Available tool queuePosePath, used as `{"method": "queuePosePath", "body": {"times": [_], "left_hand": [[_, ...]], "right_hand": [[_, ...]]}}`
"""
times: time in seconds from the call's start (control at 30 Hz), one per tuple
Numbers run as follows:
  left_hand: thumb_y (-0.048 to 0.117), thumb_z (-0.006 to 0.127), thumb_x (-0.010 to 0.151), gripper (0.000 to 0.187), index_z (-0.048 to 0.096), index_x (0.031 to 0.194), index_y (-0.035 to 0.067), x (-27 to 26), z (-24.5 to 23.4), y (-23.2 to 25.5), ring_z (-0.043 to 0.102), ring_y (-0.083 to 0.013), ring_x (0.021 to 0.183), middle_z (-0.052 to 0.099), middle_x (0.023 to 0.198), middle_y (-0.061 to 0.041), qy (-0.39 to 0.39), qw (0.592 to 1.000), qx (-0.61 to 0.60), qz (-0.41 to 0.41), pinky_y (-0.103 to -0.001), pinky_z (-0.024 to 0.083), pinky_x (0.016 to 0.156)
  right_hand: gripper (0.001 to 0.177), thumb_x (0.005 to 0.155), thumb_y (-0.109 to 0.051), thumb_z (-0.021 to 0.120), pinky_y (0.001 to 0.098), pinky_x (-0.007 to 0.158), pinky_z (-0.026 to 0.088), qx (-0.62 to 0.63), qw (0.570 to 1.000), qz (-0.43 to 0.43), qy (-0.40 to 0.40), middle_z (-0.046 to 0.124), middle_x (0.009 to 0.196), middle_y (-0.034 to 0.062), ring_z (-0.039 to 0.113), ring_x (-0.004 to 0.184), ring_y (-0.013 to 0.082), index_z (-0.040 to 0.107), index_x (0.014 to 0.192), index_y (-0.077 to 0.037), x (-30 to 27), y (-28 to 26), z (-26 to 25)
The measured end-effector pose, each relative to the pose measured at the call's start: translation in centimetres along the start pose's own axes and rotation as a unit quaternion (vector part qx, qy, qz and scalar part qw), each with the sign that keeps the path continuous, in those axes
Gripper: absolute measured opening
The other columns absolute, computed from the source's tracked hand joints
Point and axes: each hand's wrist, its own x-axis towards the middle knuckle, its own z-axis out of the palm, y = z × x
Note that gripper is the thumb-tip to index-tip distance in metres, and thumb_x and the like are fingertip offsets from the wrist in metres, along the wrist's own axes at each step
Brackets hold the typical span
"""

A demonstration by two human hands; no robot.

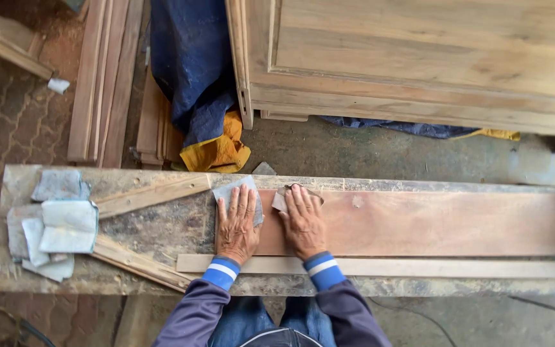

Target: The person is sanding a long wood plank using both manual sandpaper and a power sander.

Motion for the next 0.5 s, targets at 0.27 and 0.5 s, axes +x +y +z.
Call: {"method": "queuePosePath", "body": {"times": [0.27,0.5], "left_hand": [[0.041,0.052,0.096,0.077,0.027,0.159,0.005,-0.9,0.2,-4.6,0.015,-0.0321,0.156,0.021,0.169,-0.015,-0.020,0.991,-0.049,0.123,-0.058,0.011,0.124],[0.041,0.054,0.095,0.077,0.028,0.158,0.005,-1.0,0.4,-4.5,0.016,-0.0339,0.156,0.022,0.167,-0.017,-0.021,0.989,-0.065,0.135,-0.061,0.010,0.123]], "right_hand": [[0.052,0.109,-0.033,0.049,0.0504,0.122,0.029,-0.101,0.938,0.316,0.097,0.048,0.156,0.0257,0.041,0.147,0.0410,0.051,0.153,-0.005,-6.2,10.8,-1.0],[0.053,0.107,-0.026,0.050,0.0480,0.128,0.025,-0.026,0.991,0.116,0.056,0.045,0.161,0.0177,0.042,0.151,0.0329,0.043,0.157,-0.007,-0.9,-5.2,6.0]]}}
